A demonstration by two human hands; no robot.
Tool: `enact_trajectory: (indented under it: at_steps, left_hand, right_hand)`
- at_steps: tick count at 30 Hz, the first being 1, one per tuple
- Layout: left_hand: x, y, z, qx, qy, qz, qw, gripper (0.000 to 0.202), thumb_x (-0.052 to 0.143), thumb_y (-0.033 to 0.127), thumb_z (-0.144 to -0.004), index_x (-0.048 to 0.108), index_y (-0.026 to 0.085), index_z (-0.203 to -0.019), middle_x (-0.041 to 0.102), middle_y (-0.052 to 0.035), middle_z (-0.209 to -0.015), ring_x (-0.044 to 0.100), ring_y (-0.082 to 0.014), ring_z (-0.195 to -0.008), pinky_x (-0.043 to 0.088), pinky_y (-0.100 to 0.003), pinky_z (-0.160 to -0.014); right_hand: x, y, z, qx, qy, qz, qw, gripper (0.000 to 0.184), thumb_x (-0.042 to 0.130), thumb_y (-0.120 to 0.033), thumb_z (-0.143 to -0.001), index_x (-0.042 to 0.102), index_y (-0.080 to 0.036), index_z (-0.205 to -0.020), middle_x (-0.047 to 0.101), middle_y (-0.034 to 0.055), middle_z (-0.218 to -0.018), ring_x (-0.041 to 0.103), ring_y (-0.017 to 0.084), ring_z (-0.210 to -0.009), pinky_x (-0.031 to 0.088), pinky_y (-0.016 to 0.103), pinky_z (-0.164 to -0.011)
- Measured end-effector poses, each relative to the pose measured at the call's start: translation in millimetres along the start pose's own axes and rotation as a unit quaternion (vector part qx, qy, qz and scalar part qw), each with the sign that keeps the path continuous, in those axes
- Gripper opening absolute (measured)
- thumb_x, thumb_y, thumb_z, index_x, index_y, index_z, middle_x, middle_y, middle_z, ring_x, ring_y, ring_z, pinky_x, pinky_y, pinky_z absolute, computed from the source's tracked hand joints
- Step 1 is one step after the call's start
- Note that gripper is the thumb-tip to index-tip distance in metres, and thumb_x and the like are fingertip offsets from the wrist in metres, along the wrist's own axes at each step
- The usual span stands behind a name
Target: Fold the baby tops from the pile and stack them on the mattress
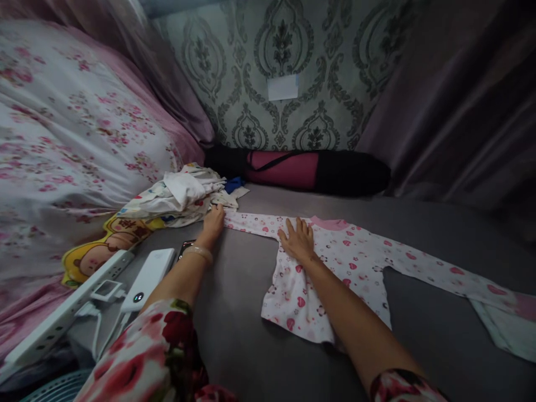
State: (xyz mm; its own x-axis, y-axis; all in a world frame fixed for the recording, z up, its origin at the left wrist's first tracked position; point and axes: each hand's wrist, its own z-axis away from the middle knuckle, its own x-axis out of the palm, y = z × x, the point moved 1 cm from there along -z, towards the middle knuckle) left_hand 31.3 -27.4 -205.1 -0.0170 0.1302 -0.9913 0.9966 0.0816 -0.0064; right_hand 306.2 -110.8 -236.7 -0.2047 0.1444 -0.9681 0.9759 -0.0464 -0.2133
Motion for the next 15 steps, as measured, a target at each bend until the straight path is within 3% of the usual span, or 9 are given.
enact_trajectory:
  at_steps: [3, 6, 8, 11, 13, 15]
  left_hand:
    - [-3.5, -0.3, -1.4, -0.006, 0.028, -0.028, 0.999, 0.033, 0.035, 0.02, -0.094, 0.051, 0.006, -0.119, 0.055, -0.0227, -0.117, 0.06, -0.0322, -0.103, 0.049, -0.038, -0.08]
    - [-14.5, 22.3, 1.9, 0.006, 0.099, -0.046, 0.994, 0.033, 0.032, 0.01, -0.091, 0.055, 0.003, -0.114, 0.056, -0.0245, -0.114, 0.055, -0.0339, -0.108, 0.045, -0.042, -0.085]
    - [-16.5, 54.5, 10.8, 0.054, 0.107, -0.017, 0.993, 0.033, 0.032, 0.007, -0.089, 0.059, 0.006, -0.107, 0.059, -0.023, -0.11, 0.056, -0.0321, -0.105, 0.044, -0.042, -0.086]
    - [-3.1, 116.6, 34.1, 0.223, 0.035, 0.095, 0.97, 0.025, 0.04, 0.017, -0.091, 0.064, 0.013, -0.097, 0.064, -0.0153, -0.1, 0.059, -0.0257, -0.098, 0.045, -0.037, -0.086]
    - [11.8, 150.1, 50.1, 0.288, 0.034, 0.182, 0.94, 0.027, 0.038, 0.019, -0.093, 0.061, 0.015, -0.109, 0.065, -0.0123, -0.105, 0.059, -0.0217, -0.103, 0.045, -0.034, -0.091]
    - [26.7, 166.1, 60.5, 0.306, 0.038, 0.214, 0.927, 0.034, 0.032, 0.018, -0.095, 0.057, 0.015, -0.118, 0.064, -0.0123, -0.115, 0.057, -0.0196, -0.11, 0.044, -0.034, -0.098]
  right_hand:
    - [0.8, -0.2, -0.9, 0.002, -0.004, 0.0, 1.0, 0.061, 0.032, -0.054, -0.095, 0.037, -0.023, -0.148, 0.028, 0.0138, -0.155, 0.021, 0.03, -0.142, 0.009, 0.045, -0.112]
    - [1.5, -0.6, -1.5, 0.005, -0.005, -0.003, 1.0, 0.062, 0.033, -0.055, -0.095, 0.037, -0.023, -0.148, 0.028, 0.0142, -0.155, 0.021, 0.03, -0.142, 0.009, 0.046, -0.112]
    - [1.4, -0.6, -1.2, 0.003, 0.0, -0.003, 1.0, 0.062, 0.032, -0.055, -0.095, 0.038, -0.022, -0.147, 0.029, 0.0146, -0.155, 0.022, 0.031, -0.141, 0.01, 0.046, -0.112]
    - [0.2, 0.5, 0.2, -0.005, 0.012, 0.007, 1.0, 0.059, 0.031, -0.05, -0.096, 0.038, -0.022, -0.147, 0.03, 0.0147, -0.154, 0.023, 0.031, -0.141, 0.012, 0.046, -0.112]
    - [-0.2, 1.5, 1.0, -0.016, 0.009, 0.02, 1.0, 0.056, 0.032, -0.042, -0.097, 0.035, -0.021, -0.148, 0.03, 0.0143, -0.154, 0.024, 0.03, -0.141, 0.013, 0.045, -0.112]
    - [0.1, 2.1, 1.3, -0.021, 0.006, 0.028, 0.999, 0.054, 0.033, -0.036, -0.096, 0.034, -0.022, -0.149, 0.031, 0.0137, -0.154, 0.025, 0.029, -0.141, 0.013, 0.045, -0.112]
